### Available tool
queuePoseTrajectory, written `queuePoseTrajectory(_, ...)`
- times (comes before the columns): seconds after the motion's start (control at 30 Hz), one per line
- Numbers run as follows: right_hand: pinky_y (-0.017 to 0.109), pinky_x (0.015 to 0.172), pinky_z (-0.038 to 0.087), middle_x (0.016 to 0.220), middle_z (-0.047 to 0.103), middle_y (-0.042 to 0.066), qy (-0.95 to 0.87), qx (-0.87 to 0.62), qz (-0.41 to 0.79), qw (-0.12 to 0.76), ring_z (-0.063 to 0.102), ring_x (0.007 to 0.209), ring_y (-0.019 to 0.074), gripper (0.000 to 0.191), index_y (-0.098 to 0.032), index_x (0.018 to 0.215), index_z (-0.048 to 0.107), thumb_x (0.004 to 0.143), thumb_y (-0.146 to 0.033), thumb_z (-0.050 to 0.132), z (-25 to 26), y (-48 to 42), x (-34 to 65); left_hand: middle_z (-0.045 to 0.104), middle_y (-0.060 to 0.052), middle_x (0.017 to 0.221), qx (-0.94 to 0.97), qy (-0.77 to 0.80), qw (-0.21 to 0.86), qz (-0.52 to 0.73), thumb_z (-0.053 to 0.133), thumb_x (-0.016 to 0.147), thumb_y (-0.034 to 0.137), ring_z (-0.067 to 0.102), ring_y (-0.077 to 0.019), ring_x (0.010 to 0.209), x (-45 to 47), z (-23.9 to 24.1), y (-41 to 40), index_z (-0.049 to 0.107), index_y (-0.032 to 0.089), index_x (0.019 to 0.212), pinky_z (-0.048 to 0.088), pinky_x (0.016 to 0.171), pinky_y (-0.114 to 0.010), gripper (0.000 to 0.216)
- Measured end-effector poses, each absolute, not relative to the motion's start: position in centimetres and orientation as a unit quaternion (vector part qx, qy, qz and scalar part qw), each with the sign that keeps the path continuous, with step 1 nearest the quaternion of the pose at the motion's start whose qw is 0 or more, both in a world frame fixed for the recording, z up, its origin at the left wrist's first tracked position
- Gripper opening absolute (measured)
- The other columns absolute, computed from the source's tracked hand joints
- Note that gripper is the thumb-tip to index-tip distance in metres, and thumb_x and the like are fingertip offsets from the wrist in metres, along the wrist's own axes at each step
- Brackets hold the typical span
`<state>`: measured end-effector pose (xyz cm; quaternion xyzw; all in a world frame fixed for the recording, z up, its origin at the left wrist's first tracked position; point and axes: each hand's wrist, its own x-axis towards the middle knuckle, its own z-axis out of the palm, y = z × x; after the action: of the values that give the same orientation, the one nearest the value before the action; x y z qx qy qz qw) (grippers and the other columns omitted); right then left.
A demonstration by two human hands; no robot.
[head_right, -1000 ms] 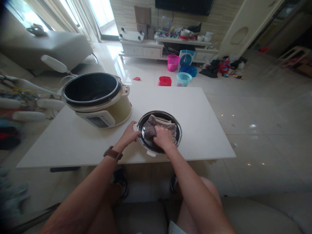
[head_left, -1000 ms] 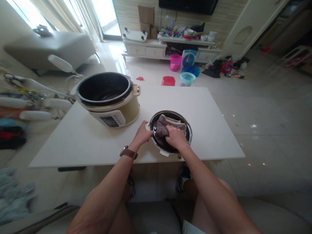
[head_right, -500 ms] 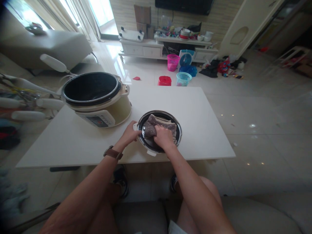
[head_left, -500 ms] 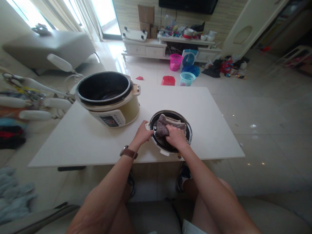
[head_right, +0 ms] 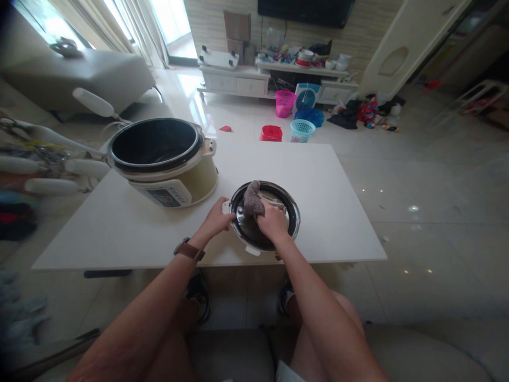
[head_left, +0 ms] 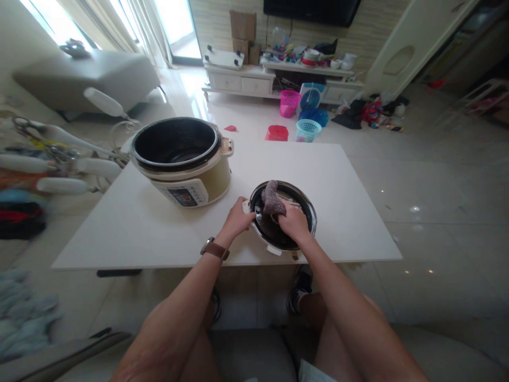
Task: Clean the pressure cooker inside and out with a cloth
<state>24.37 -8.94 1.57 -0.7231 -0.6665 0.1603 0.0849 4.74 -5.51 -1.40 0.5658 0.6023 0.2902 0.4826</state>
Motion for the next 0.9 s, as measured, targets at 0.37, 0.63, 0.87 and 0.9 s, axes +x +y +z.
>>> queuePoseTrajectory(0.37, 0.035, 0.093, 0.056, 0.112, 0.081, 0.011, -0.594, -0.683, 0.370, 0.207, 0.074, 0.111, 0.0301, 0.029, -0.018, 0.108, 0.077, 0.088, -0.027, 0.058, 1.0, -9.0, 24.3, 0.062, -0.002, 0.090, 0.555, 0.597, 0.487, 0.312, 0.055, 0.092, 0.039, 0.060, -0.0139, 0.067, 5.1, -0.8, -5.8, 0.057, 0.023, 0.106, 0.048, 0.043, -0.017, 0.021)
queuePoseTrajectory(0.63, 0.036, 0.100, 0.055, 0.126, 0.077, 0.014, -0.471, -0.697, 0.379, 0.385, 0.071, 0.118, 0.0259, 0.044, -0.012, 0.128, 0.069, 0.092, -0.032, 0.054, -0.8, -7.6, 23.9, 0.059, 0.000, 0.084, 0.567, 0.598, 0.466, 0.322, 0.044, 0.100, 0.049, 0.056, -0.0116, 0.060, 4.9, -1.4, -5.4, 0.059, 0.022, 0.104, 0.045, 0.043, -0.017, 0.031)
queuePoseTrajectory(0.87, 0.039, 0.101, 0.053, 0.132, 0.073, 0.015, -0.555, -0.733, 0.194, 0.341, 0.068, 0.121, 0.0293, 0.052, -0.014, 0.144, 0.059, 0.100, -0.034, 0.040, 2.6, -8.1, 27.1, 0.061, -0.002, 0.087, 0.560, 0.601, 0.472, 0.320, 0.047, 0.099, 0.046, 0.057, -0.0118, 0.058, 5.1, -0.9, -5.4, 0.059, 0.022, 0.105, 0.045, 0.041, -0.018, 0.028)
queuePoseTrajectory(0.9, 0.040, 0.102, 0.052, 0.135, 0.072, 0.015, -0.572, -0.737, 0.172, 0.316, 0.066, 0.123, 0.0302, 0.054, -0.015, 0.149, 0.054, 0.100, -0.032, 0.039, 2.9, -8.3, 27.3, 0.061, -0.002, 0.088, 0.558, 0.601, 0.474, 0.320, 0.048, 0.099, 0.045, 0.058, -0.0119, 0.059, 5.2, -0.9, -5.5, 0.059, 0.022, 0.105, 0.045, 0.041, -0.017, 0.027)
